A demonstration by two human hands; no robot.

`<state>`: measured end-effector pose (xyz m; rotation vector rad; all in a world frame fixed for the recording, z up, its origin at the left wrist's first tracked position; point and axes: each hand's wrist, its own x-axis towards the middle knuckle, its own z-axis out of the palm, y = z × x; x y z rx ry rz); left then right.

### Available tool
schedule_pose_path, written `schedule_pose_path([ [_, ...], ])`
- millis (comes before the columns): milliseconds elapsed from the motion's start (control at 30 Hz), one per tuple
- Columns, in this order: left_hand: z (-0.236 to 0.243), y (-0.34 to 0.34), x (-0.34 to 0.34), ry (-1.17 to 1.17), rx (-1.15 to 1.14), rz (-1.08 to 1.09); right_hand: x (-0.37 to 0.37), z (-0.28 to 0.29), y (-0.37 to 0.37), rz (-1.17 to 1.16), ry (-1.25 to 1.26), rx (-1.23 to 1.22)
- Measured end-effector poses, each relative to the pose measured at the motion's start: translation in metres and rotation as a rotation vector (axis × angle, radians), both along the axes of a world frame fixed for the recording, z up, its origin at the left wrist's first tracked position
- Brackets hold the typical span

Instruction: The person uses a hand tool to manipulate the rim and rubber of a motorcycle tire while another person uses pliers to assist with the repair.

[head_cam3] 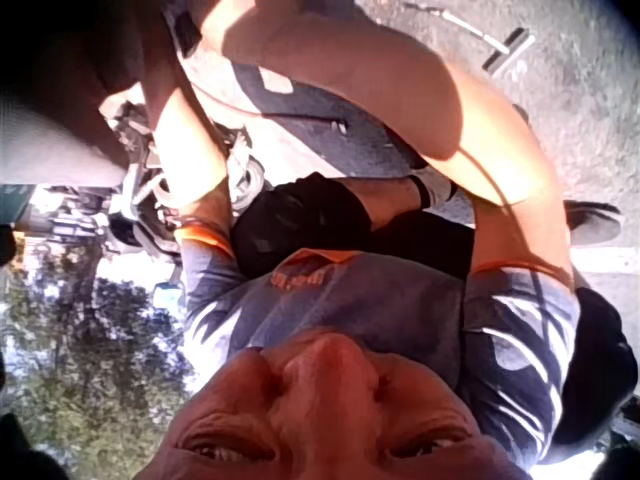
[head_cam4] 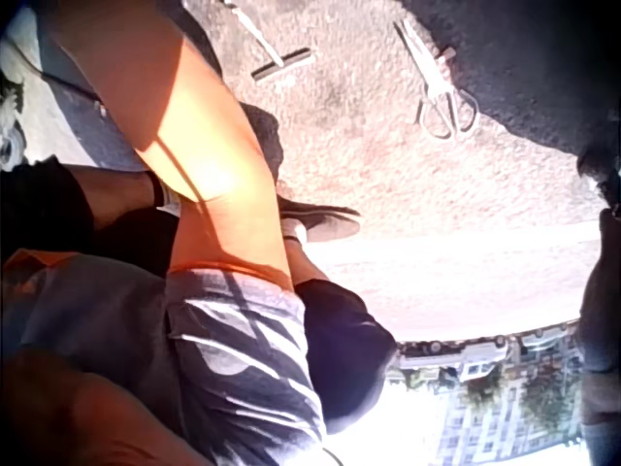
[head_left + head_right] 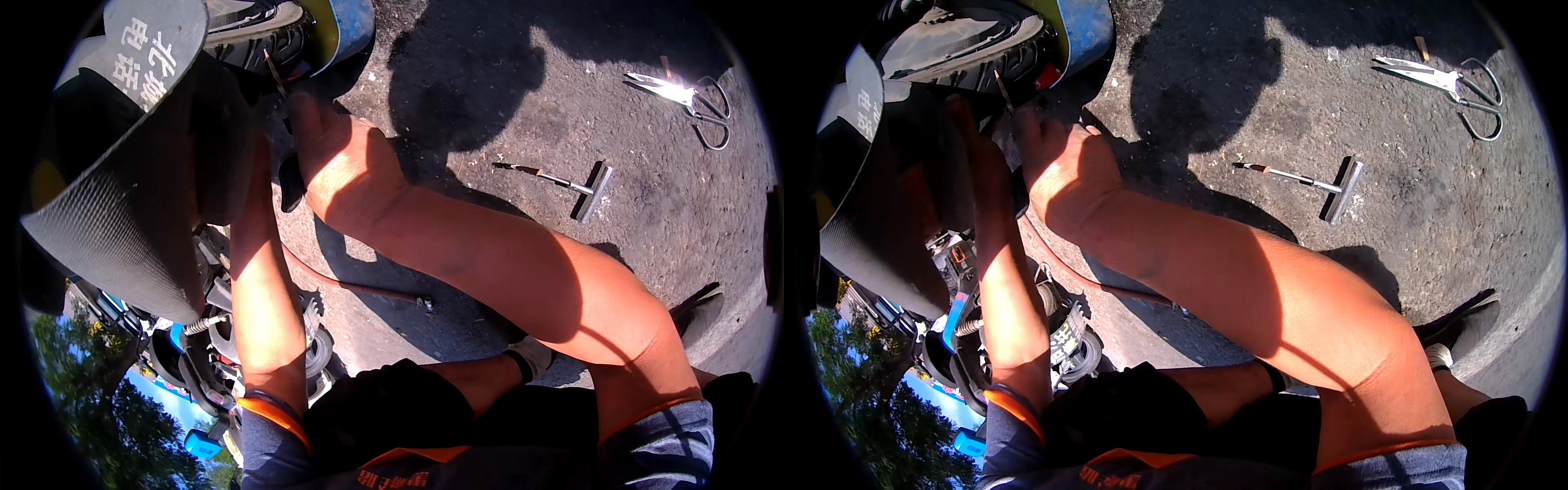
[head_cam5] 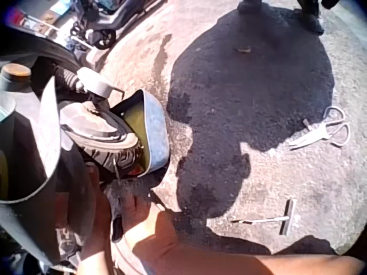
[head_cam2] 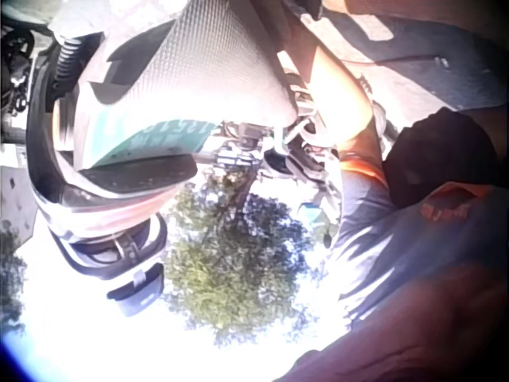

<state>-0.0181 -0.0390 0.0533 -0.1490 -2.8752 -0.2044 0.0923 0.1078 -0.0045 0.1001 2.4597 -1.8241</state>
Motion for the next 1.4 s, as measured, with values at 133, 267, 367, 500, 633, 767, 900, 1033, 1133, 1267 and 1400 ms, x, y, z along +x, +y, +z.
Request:
schedule_pose_path([
  [133,0.004,-0.022,0.005,-0.007,0.028,-0.007,-0.007,0.034,0.047,0.251,-0.119,-0.315],
  [267,-0.014,-0.003,-0.004,-0.025,0.117,-0.045,-0.017,0.034,0.115,0.234,0.139,-0.371],
  [367,0.010,-0.020,0.003,-0.028,0.061,-0.016,-0.016,0.042,0.064,0.247,0.011,-0.200],
  [500,-0.026,-0.018,0.004,-0.056,0.157,-0.026,-0.009,0.025,0.024,0.280,-0.125,0.047],
  [633,-0.021,-0.001,-0.002,-0.065,0.207,-0.055,-0.014,0.030,0.007,0.124,-0.179,-0.027],
  [767,-0.016,-0.016,-0.001,-0.083,0.219,-0.036,-0.012,0.030,0.000,0.175,-0.187,-0.105],
  [900,-0.020,-0.019,-0.005,-0.122,0.234,-0.033,0.000,0.017,0.063,0.083,0.123,-0.276],
  [1033,-0.012,-0.036,-0.005,-0.206,0.238,0.009,-0.045,0.027,0.113,0.529,-0.140,-0.402],
  [1133,0.013,0.012,-0.012,-0.572,0.609,0.265,-0.035,0.023,0.109,0.403,-0.105,-0.188],
  [1267,0.008,-0.019,0.000,-0.600,0.874,0.334,-0.030,0.025,0.073,0.326,-0.051,-0.071],
  [1400,-0.022,-0.044,0.022,-0.288,0.870,0.293,-0.025,0.030,0.046,0.437,-0.095,0.012],
])
